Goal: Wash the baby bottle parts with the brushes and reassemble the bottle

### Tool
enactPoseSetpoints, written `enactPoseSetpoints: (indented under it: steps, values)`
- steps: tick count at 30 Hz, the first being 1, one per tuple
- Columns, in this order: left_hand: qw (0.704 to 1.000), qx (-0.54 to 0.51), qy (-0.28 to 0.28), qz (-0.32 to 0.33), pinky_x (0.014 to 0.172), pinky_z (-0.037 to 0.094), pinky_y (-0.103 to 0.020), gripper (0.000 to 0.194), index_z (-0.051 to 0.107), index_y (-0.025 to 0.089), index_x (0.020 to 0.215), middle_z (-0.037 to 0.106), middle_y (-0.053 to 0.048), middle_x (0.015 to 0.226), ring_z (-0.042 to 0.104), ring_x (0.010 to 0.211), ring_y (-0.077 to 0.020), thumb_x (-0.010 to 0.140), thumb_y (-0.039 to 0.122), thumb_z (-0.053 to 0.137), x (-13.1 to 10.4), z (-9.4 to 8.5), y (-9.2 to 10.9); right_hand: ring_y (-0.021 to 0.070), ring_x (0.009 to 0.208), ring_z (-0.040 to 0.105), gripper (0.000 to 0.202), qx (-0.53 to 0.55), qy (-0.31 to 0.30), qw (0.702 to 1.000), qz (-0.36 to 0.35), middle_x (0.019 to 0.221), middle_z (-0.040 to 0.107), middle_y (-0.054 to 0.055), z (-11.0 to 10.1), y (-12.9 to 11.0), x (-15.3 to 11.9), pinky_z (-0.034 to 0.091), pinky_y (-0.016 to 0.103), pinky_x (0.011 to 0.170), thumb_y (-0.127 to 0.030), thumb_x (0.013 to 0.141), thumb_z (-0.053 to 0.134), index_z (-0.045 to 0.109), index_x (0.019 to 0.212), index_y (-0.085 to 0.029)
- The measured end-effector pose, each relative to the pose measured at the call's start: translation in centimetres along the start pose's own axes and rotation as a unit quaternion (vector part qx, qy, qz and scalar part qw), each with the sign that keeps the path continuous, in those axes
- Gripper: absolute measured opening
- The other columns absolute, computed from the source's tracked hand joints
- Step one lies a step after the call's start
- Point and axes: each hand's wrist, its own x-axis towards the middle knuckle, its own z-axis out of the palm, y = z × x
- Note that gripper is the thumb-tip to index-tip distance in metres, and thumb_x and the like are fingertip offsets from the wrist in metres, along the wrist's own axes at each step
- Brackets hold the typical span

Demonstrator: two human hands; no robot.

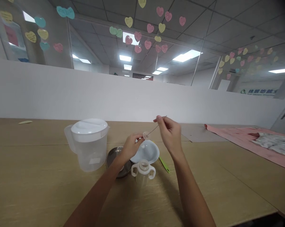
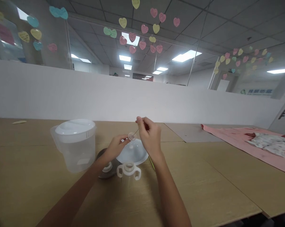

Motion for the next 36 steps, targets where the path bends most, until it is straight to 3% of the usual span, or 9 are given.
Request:
enactPoseSetpoints:
  steps: [3,8,12,16,20,26,30,32,36]
  values:
    - [1.0,0.01,0.001,-0.002,0.063,0.038,-0.024,0.029,0.068,0.016,0.073,0.064,-0.001,0.071,0.05,0.065,-0.0142,0.082,0.037,0.049,-0.1,-0.1,0.0,0.0069,0.042,0.029,0.043,0.014,0.03,0.999,0.009,0.043,0.03,-0.006,-0.5,-0.8,-0.3,0.024,0.022,0.044,-0.05,0.084,0.043,0.059,0.061,-0.017]
    - [0.999,-0.048,0.012,-0.01,0.064,0.038,-0.024,0.03,0.066,0.015,0.067,0.059,0.0,0.064,0.049,0.067,-0.0147,0.08,0.038,0.051,-0.1,-0.2,0.6,0.0065,0.04,0.03,0.046,0.083,0.072,0.993,0.033,0.044,0.033,-0.006,-0.6,-0.8,-0.4,0.024,0.021,0.04,-0.055,0.084,0.04,0.043,0.055,-0.019]
    - [0.997,-0.076,0.018,0.013,0.061,0.036,-0.024,0.031,0.064,0.015,0.066,0.055,0.0,0.064,0.045,0.064,-0.0133,0.081,0.037,0.05,0.0,-0.3,2.2,0.0066,0.037,0.03,0.048,0.109,0.074,0.99,0.054,0.042,0.031,-0.007,-0.4,-0.3,-0.3,0.024,0.021,0.039,-0.058,0.083,0.039,0.04,0.054,-0.02]
    - [0.995,-0.087,0.013,0.047,0.065,0.038,-0.024,0.026,0.065,0.015,0.071,0.056,-0.001,0.068,0.048,0.07,-0.0148,0.082,0.034,0.05,0.0,-0.4,3.5,0.0083,0.042,0.036,0.049,0.07,0.013,0.997,0.039,0.043,0.037,-0.005,0.9,0.5,-0.4,0.029,0.022,0.044,-0.058,0.084,0.038,0.044,0.054,-0.019]
    - [0.993,-0.111,0.01,0.03,0.061,0.037,-0.023,0.025,0.065,0.015,0.07,0.055,-0.001,0.065,0.046,0.066,-0.0135,0.081,0.033,0.052,0.1,-0.7,3.4,0.0097,0.049,0.043,0.048,0.036,-0.047,0.998,0.009,0.049,0.046,-0.003,2.0,0.9,-0.6,0.034,0.023,0.051,-0.053,0.087,0.036,0.049,0.056,-0.018]
    - [0.986,-0.164,0.029,-0.001,0.062,0.041,-0.023,0.028,0.069,0.015,0.09,0.064,-0.003,0.076,0.053,0.074,-0.0161,0.08,0.034,0.052,0.4,-1.0,3.3,0.0146,0.07,0.054,0.041,-0.063,-0.026,0.996,-0.051,0.073,0.055,0.002,2.4,0.8,-0.9,0.04,0.027,0.066,-0.044,0.09,0.033,0.067,0.089,-0.021]
    - [0.99,-0.137,0.036,0.003,0.063,0.042,-0.025,0.027,0.07,0.015,0.091,0.066,-0.004,0.075,0.055,0.075,-0.0176,0.081,0.033,0.051,0.3,-1.1,3.6,0.0176,0.085,0.056,0.041,-0.058,-0.059,0.994,-0.075,0.086,0.059,0.006,2.4,0.8,-0.7,0.042,0.03,0.076,-0.043,0.089,0.034,0.068,0.094,-0.022]
    - [0.995,-0.097,0.038,0.011,0.068,0.042,-0.027,0.025,0.07,0.016,0.092,0.068,-0.005,0.081,0.056,0.078,-0.0184,0.081,0.032,0.053,0.1,-1.4,3.8,0.0169,0.081,0.057,0.042,-0.015,-0.039,0.998,-0.057,0.085,0.061,0.006,1.9,0.8,-0.5,0.043,0.03,0.073,-0.045,0.089,0.034,0.067,0.09,-0.019]
    - [0.999,0.004,0.016,0.049,0.08,0.04,-0.032,0.024,0.071,0.021,0.092,0.069,-0.004,0.091,0.054,0.087,-0.0203,0.082,0.034,0.054,-0.3,-1.9,4.6,0.01,0.05,0.051,0.046,0.088,0.1,0.991,0.02,0.063,0.055,0.001,0.4,0.8,0.2,0.042,0.024,0.052,-0.053,0.086,0.035,0.06,0.073,-0.016]
